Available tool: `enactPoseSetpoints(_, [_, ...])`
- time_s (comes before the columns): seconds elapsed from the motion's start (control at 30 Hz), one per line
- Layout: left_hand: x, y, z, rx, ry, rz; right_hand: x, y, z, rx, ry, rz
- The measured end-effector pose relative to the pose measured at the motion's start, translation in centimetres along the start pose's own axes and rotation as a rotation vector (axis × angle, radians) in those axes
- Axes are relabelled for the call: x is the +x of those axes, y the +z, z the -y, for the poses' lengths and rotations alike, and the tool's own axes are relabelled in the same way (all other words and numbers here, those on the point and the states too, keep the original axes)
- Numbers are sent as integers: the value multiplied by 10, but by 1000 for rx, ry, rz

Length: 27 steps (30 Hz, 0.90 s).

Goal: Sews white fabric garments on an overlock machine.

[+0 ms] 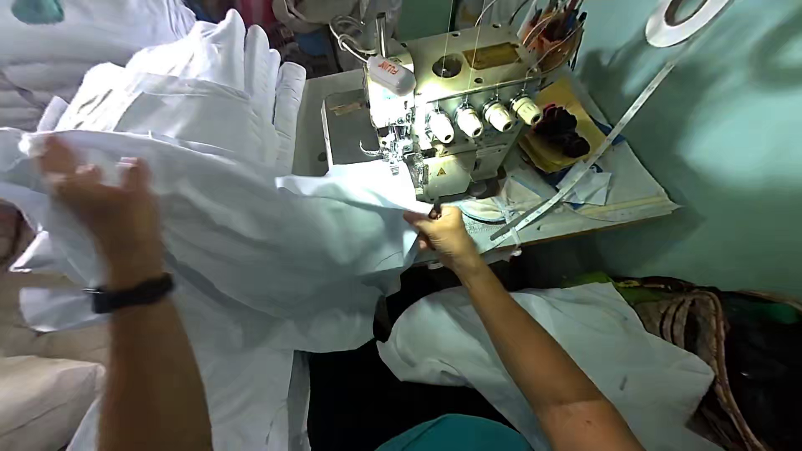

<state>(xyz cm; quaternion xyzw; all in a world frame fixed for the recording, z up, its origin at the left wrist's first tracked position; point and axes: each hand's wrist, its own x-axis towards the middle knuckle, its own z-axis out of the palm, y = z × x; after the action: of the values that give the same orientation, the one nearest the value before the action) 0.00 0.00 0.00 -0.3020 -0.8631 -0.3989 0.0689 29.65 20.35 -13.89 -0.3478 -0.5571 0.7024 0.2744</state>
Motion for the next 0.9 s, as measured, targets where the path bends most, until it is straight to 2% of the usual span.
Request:
enactPoseSetpoints(0.1, [-41,62,-40,-99,495,285,-9,2,-12,-109,126,20])
enactPoseSetpoints(0.17, [-58,98,-56,-192,694,490,-21,0,-17,-83,139,21])
enactPoseSetpoints(0.23, [-66,135,-58,-202,860,574,-32,0,-21,-10,118,1])
enactPoseSetpoints(0.3, [-70,161,-55,-103,963,520,-40,2,-24,33,50,-56])
enactPoseSetpoints(0.37, [-73,168,-52,-155,944,424,-51,2,-25,-32,-63,-73])
enactPoseSetpoints(0.4, [-74,158,-58,-206,922,394,-60,1,-22,-81,-123,-35])
enactPoseSetpoints(0.5, [-89,102,-88,-171,998,303,-80,-7,-16,-143,-284,84])
enactPoseSetpoints(0.57, [-94,88,-91,-80,1089,227,-74,-14,-25,-205,-350,16])
enactPoseSetpoints(0.63, [-88,97,-79,-38,1055,261,-57,-17,-37,-285,-358,-84])
enactPoseSetpoints(0.7, [-80,111,-69,-108,920,378,-42,-18,-42,-358,-323,-113])
enactPoseSetpoints(0.77, [-74,118,-68,-201,805,493,-34,-18,-36,-359,-194,-83])
enactPoseSetpoints(0.83, [-69,125,-64,-260,749,526,-30,-15,-32,-278,-56,-85])
enactPoseSetpoints(0.9, [-60,136,-60,-326,734,496,-30,-13,-32,-170,1,-111])
